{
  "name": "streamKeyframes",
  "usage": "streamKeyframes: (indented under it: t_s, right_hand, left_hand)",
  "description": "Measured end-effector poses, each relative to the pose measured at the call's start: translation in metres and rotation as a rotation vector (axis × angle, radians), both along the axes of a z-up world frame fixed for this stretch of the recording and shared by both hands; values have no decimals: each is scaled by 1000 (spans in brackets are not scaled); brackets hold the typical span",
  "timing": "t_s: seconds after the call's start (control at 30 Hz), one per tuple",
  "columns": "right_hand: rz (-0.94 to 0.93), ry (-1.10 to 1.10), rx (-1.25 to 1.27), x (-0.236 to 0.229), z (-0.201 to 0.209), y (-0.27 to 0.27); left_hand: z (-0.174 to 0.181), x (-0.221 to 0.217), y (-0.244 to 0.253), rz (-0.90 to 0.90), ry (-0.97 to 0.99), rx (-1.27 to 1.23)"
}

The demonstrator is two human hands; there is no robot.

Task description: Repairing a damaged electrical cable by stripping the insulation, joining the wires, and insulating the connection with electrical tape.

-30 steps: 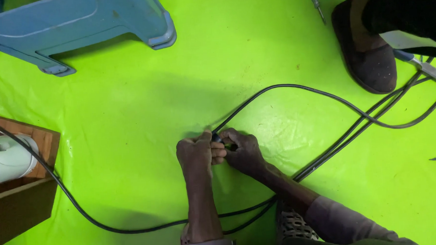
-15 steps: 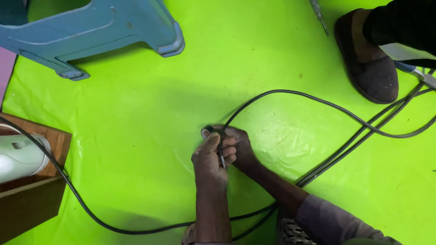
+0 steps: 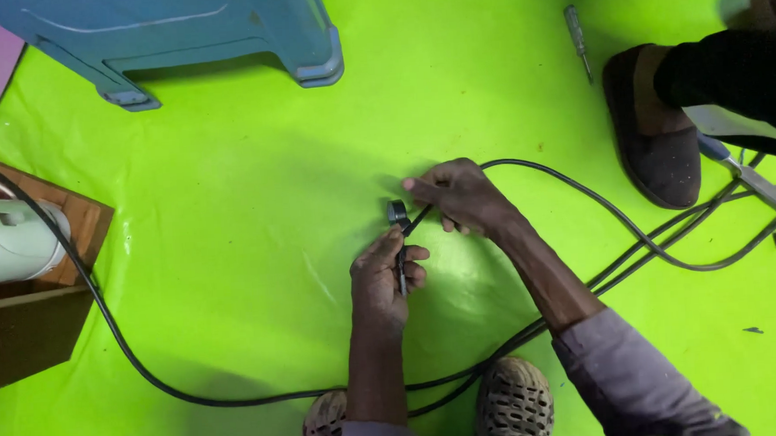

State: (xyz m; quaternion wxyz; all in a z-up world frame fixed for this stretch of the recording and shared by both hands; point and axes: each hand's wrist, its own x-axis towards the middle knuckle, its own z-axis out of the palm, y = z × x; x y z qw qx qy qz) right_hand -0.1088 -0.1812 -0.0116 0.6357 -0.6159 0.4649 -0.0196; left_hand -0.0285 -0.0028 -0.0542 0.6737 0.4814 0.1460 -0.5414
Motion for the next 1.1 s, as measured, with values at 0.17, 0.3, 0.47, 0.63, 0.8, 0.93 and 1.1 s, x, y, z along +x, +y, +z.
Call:
streamKeyframes:
  t_s: [0.17,0.3,0.47,0.63,0.8,0.93,1.1]
  right_hand:
    - [450,185,-64,48,6,-14]
    - [614,253,-406,57,18,3]
    - [544,333,-708,49,69,30]
    - [180,293,-559,0,66,66]
    - [-289,-247,-251,-46,11,103]
    - [-345,-376,-41,-62,-19,106]
    - [-509,-292,238,-55,-29,107]
  left_hand:
    - [13,-1,1,-43,-32,-37]
    - [-3,-7,2,-43,-77,-60]
    - [2,-6,-3,-33,-88,-48]
    - [-1,-7,-11,-56,-266,53]
    - [2,-12,-10,-187,-356,178]
    - [-36,-7,-5,-214,-303,180]
    - [-15,3,-19,-347,-262,230]
